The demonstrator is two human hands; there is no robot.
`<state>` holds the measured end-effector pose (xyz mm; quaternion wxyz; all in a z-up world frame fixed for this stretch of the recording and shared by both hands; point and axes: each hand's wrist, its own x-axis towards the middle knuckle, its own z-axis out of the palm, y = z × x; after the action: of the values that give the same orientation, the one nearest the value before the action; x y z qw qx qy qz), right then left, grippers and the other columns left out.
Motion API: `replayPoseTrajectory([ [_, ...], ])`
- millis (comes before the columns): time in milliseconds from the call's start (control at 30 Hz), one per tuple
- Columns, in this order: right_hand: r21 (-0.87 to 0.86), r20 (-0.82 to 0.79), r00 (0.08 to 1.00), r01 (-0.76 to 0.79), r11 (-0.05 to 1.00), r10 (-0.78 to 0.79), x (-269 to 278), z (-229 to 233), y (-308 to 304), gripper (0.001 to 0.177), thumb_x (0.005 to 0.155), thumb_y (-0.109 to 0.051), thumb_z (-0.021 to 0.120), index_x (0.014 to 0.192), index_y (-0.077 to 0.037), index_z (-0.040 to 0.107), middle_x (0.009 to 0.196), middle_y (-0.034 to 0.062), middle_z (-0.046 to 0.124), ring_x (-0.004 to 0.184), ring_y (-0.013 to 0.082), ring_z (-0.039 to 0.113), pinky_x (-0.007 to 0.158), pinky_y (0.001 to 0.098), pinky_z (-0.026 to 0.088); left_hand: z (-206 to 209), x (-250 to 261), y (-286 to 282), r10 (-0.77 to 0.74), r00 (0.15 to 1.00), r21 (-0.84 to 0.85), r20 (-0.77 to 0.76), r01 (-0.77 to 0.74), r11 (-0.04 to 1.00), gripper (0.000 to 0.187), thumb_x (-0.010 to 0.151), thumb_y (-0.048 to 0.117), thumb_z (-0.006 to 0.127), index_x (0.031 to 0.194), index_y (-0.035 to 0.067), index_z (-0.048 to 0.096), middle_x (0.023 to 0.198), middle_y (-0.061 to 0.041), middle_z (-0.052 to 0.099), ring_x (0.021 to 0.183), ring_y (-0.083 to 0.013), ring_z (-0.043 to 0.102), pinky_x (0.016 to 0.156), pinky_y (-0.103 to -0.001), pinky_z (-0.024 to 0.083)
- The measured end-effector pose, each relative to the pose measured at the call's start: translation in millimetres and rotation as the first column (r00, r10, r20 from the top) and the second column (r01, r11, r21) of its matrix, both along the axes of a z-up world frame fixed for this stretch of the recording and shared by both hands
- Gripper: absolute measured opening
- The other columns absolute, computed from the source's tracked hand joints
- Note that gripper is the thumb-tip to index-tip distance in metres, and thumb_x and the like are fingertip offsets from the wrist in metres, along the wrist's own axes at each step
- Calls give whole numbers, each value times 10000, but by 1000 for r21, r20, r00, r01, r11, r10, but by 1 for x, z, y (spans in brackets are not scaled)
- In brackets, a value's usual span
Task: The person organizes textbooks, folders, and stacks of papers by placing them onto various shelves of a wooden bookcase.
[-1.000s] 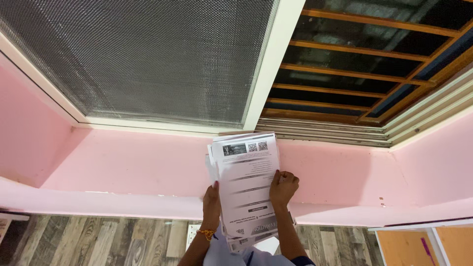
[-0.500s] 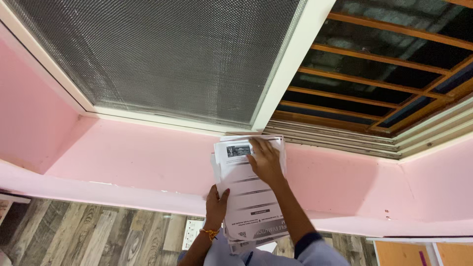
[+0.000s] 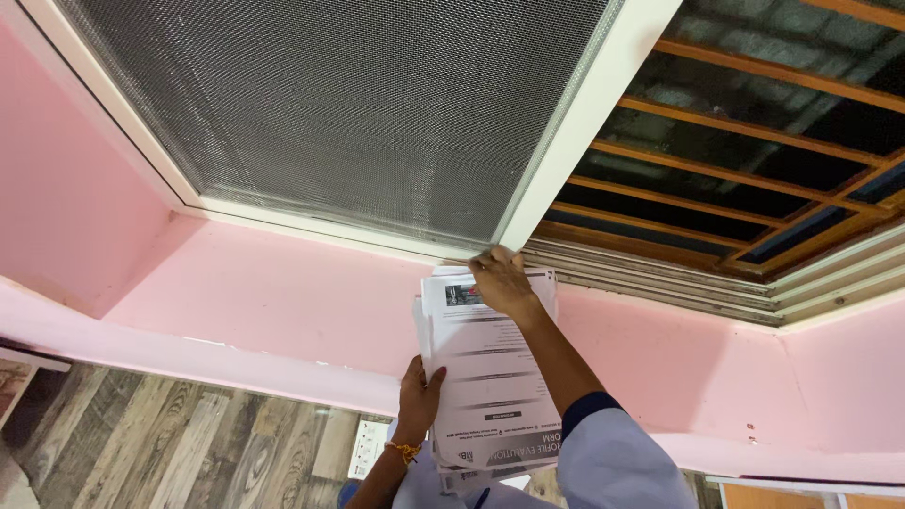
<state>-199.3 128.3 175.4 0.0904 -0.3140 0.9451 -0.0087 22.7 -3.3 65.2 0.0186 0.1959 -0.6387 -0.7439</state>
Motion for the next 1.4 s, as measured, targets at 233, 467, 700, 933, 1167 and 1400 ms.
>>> replayPoseTrajectory([
  [233, -98, 201, 979, 35, 995, -15, -13, -26, 19, 264, 918, -96, 685, 1181, -117, 702, 1219, 60, 694, 1212, 250, 600, 1042, 507, 343, -21, -2, 0, -9, 994, 57, 112, 3, 998, 350, 944, 162, 667, 1241, -10, 600, 1022, -117, 769, 877, -161, 738, 761, -300, 598],
  [467, -281, 499, 863, 247, 927, -79, -16, -22, 37, 261, 954, -99, 619, 1208, -122, 676, 1135, 93, 725, 875, 241, 733, 772, 404, 573, -46, -11, -7, 12, 977, 113, 212, -37, 993, 411, 1091, 284, 448, 1335, 6, 628, 1083, -73, 732, 964, -115, 637, 858, -224, 504],
  [700, -86, 321, 945, 100, 991, -68, -4, -31, 31, 270, 947, -149, 628, 1201, -207, 698, 1170, 34, 735, 1088, 229, 659, 996, 478, 422, -61, -16, -5, 14, 988, 386, 151, -72, 920, 353, 1047, 166, 483, 1317, -2, 636, 1104, -34, 709, 967, -96, 637, 842, -250, 525],
  [933, -107, 369, 924, 146, 983, -97, -4, -61, 29, 322, 909, -65, 613, 1188, -201, 699, 1282, 40, 609, 1282, 255, 516, 1040, 552, 338, -81, -22, -4, 47, 978, 308, 201, -109, 945, 395, 1114, 236, 512, 1352, -14, 704, 930, -59, 600, 782, -139, 480, 672, -302, 426],
  [1167, -233, 278, 958, 139, 962, -72, 12, -57, 24, 301, 868, -159, 725, 1164, -210, 709, 1246, 24, 641, 1287, 242, 530, 992, 532, 386, 12, -18, 0, -6, 983, 11, 184, 4, 1000, 348, 928, 171, 731, 1199, -39, 675, 859, -78, 759, 700, -119, 644, 637, -286, 521],
  [1400, -474, -71, 922, 304, 826, -380, 61, -46, 56, 469, 867, -375, 734, 1291, -207, 623, 1464, 50, 518, 1363, 279, 450, 1000, 571, 344, 12, -18, 6, 66, 972, -31, 225, -61, 998, 349, 923, 153, 705, 1234, 5, 652, 866, -74, 771, 698, -96, 673, 642, -268, 553],
])
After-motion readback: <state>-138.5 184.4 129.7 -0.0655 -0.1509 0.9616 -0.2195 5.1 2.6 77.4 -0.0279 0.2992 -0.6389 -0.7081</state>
